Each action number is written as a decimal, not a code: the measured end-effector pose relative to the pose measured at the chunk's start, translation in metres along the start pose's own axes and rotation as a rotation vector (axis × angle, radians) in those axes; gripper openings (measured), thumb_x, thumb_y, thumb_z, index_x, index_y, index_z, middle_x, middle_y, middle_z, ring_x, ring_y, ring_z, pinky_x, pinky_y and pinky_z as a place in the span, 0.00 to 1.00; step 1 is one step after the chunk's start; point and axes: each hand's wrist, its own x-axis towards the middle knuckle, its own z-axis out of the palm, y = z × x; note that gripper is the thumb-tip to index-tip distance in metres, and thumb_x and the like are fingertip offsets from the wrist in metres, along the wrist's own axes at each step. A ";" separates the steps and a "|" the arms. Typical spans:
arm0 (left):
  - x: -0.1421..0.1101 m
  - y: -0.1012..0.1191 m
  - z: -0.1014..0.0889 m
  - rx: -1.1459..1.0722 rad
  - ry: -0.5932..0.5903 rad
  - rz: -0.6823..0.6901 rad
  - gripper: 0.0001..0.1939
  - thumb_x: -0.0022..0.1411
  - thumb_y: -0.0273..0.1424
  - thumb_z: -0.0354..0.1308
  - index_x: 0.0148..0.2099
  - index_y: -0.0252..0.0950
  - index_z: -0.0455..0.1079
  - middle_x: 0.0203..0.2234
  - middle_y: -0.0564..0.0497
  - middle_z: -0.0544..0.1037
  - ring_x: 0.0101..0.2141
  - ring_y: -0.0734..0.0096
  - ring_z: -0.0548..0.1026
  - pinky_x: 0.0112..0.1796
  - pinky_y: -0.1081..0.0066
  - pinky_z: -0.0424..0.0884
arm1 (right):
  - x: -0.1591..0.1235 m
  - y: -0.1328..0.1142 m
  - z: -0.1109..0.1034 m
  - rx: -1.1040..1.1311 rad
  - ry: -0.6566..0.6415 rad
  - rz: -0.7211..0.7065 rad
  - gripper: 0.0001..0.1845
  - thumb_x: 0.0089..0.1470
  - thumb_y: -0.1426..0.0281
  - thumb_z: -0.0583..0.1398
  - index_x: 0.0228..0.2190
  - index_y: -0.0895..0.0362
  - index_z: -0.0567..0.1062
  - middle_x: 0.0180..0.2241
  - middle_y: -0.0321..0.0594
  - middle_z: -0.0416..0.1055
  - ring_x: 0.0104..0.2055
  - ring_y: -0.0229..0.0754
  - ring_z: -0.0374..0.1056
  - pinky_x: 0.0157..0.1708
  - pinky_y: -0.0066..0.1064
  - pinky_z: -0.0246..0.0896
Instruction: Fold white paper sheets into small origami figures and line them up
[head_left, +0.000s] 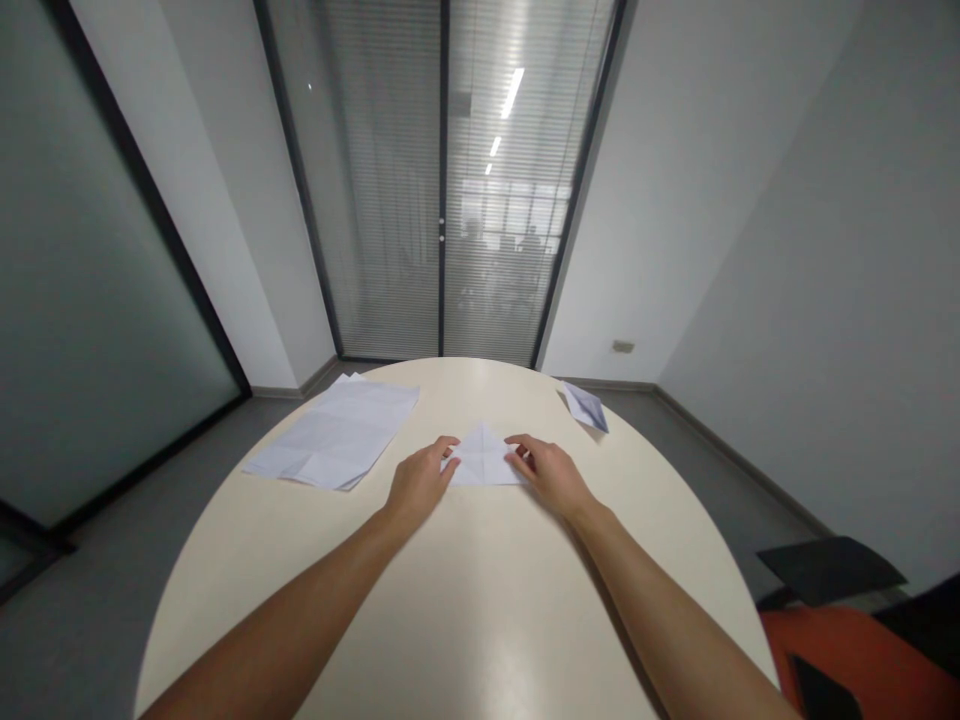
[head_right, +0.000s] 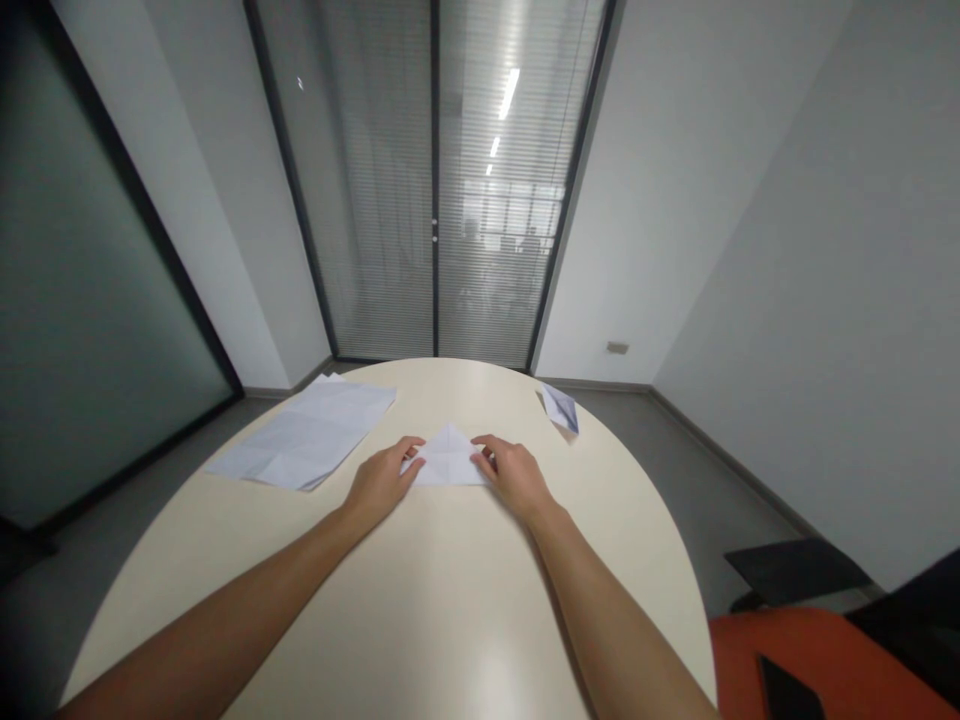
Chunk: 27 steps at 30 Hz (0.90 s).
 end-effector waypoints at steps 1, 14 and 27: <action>0.000 0.000 0.000 0.009 -0.010 -0.007 0.14 0.69 0.31 0.55 0.55 0.42 0.68 0.42 0.51 0.81 0.43 0.65 0.79 0.41 0.69 0.70 | 0.000 0.000 0.001 0.011 -0.009 0.002 0.15 0.64 0.63 0.56 0.49 0.50 0.75 0.38 0.38 0.79 0.34 0.41 0.72 0.36 0.30 0.61; -0.008 0.005 0.011 0.091 -0.033 0.470 0.15 0.67 0.23 0.52 0.51 0.40 0.75 0.52 0.50 0.78 0.52 0.64 0.73 0.56 0.60 0.66 | 0.000 0.004 0.009 0.004 -0.042 -0.026 0.14 0.63 0.67 0.56 0.47 0.52 0.77 0.39 0.38 0.79 0.38 0.41 0.74 0.39 0.30 0.63; -0.019 0.020 0.008 0.162 -0.135 0.441 0.22 0.68 0.41 0.53 0.58 0.35 0.71 0.58 0.43 0.73 0.56 0.54 0.70 0.56 0.55 0.67 | 0.001 0.003 0.017 0.048 0.082 0.028 0.15 0.58 0.73 0.59 0.48 0.56 0.75 0.47 0.43 0.73 0.45 0.43 0.72 0.48 0.32 0.64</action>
